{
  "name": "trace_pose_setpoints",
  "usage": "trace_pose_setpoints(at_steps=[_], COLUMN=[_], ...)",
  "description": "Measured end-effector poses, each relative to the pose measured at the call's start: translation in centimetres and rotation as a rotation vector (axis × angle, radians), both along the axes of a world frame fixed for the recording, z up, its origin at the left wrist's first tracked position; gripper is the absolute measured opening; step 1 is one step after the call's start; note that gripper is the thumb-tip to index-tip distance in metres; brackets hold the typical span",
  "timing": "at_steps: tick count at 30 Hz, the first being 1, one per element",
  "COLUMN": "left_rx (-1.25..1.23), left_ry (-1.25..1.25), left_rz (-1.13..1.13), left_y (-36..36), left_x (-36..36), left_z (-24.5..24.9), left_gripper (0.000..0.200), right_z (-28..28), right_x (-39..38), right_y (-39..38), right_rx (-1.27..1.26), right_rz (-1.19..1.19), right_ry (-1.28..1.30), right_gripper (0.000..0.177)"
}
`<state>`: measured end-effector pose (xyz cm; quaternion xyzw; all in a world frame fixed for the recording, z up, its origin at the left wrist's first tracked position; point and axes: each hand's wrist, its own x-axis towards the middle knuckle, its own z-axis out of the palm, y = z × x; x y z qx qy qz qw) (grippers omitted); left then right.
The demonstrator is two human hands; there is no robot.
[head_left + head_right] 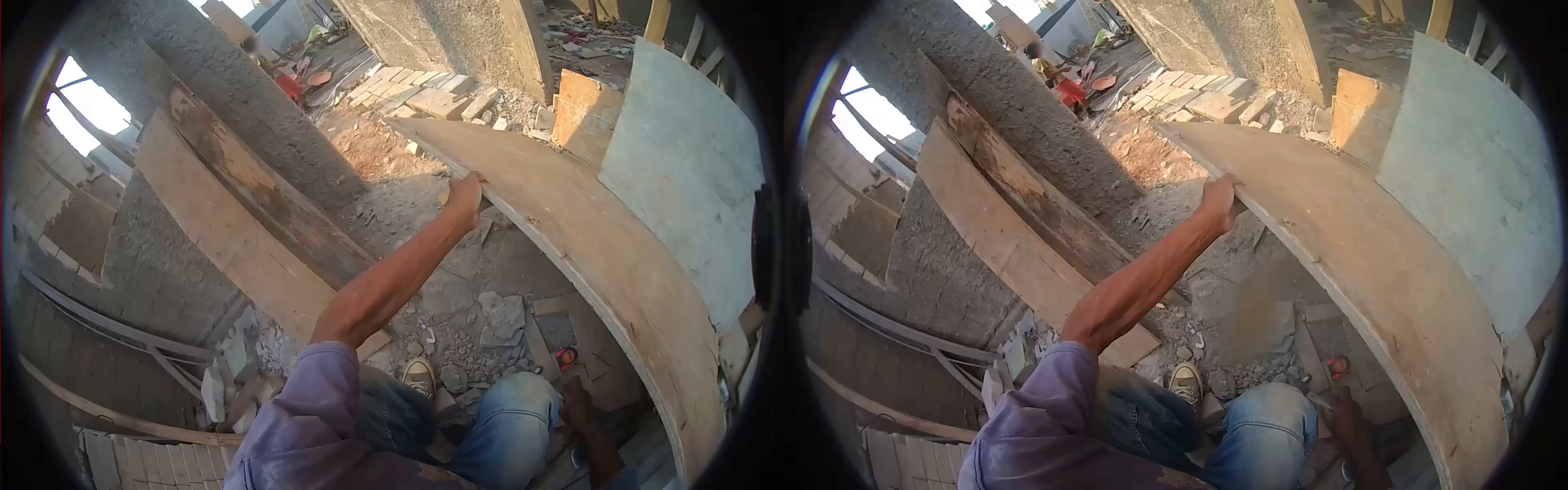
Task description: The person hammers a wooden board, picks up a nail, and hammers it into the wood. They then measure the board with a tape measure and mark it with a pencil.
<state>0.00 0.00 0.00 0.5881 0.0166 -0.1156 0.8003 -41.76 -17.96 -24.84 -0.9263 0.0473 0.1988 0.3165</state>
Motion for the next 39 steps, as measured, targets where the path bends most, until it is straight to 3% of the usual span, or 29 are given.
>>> trace_pose_setpoints(at_steps=[2, 3, 5, 6, 7, 9, 10, 13, 16, 17, 20, 22, 25, 27, 31, 34, 39], left_rx=[0.043, -0.005, 0.091, 0.091, 0.149, 0.183, 0.127, 0.089, -0.082, -0.126, -0.23, -0.307, -0.399, -0.463, -0.673, -0.662, -0.679], left_ry=[-0.013, 0.025, -0.053, -0.056, -0.131, -0.202, -0.104, 0.028, 0.177, 0.193, 0.146, 0.107, 0.05, 0.04, -0.026, 0.073, 0.109], left_rz=[-0.035, -0.044, -0.036, -0.042, 0.01, 0.061, 0.096, 0.236, 0.27, 0.327, 0.449, 0.431, 0.409, 0.402, 0.334, 0.345, 0.347], left_y=[0.0, -0.8, -0.3, 0.3, 0.6, 1.2, 1.9, 4.4, 8.4, 9.0, 9.6, 9.1, 8.3, 7.8, 7.0, 6.6, 6.6], left_x=[0.3, -0.7, 0.5, 0.8, 0.7, 0.6, 0.5, 3.0, 10.1, 11.1, 13.8, 14.5, 16.3, 17.0, 16.7, 17.4, 17.9], left_z=[0.4, -0.8, -1.5, -1.8, -2.1, -2.0, -1.5, -1.5, -4.7, -4.4, -4.8, -5.0, -5.7, -6.1, -4.9, -5.1, -5.1], left_gripper=[0.032, 0.032, 0.035, 0.035, 0.039, 0.044, 0.05, 0.068, 0.073, 0.072, 0.063, 0.063, 0.062, 0.06, 0.047, 0.031, 0.027], right_z=[0.2, 2.4, 5.1, 9.6, 9.9, 8.7, 5.4, 5.2, 6.8, 10.3, 22.5, 27.4, 34.5, 36.1, 39.1, 39.1, 37.6], right_x=[2.0, 0.5, 3.5, 4.8, 4.7, 4.0, 2.7, 1.2, -1.3, -0.6, 4.2, 6.4, 11.0, 14.8, 25.8, 34.5, 43.4], right_y=[1.3, -0.1, 1.0, 2.2, 3.0, 4.0, 4.6, 2.9, 1.7, 1.9, 3.6, 3.5, 5.9, 6.7, 10.9, 12.8, 15.4], right_rx=[0.293, 0.24, 0.411, 0.361, 0.347, 0.582, 0.469, 0.425, 0.409, 0.322, 0.158, 0.086, 0.172, 0.109, 0.059, -0.088, -0.087], right_rz=[-0.243, -0.247, -0.25, -0.224, -0.231, -0.365, -0.408, -0.384, -0.383, -0.35, -0.293, -0.265, -0.273, -0.244, -0.281, -0.198, -0.147], right_ry=[-0.394, -0.361, -0.423, -0.435, -0.434, -0.174, -0.137, -0.217, -0.286, -0.256, -0.303, -0.367, -0.437, -0.563, -0.563, -0.549, -0.71], right_gripper=[0.033, 0.033, 0.036, 0.034, 0.034, 0.028, 0.02, 0.018, 0.017, 0.016, 0.015, 0.02, 0.033, 0.041, 0.046, 0.041, 0.044])
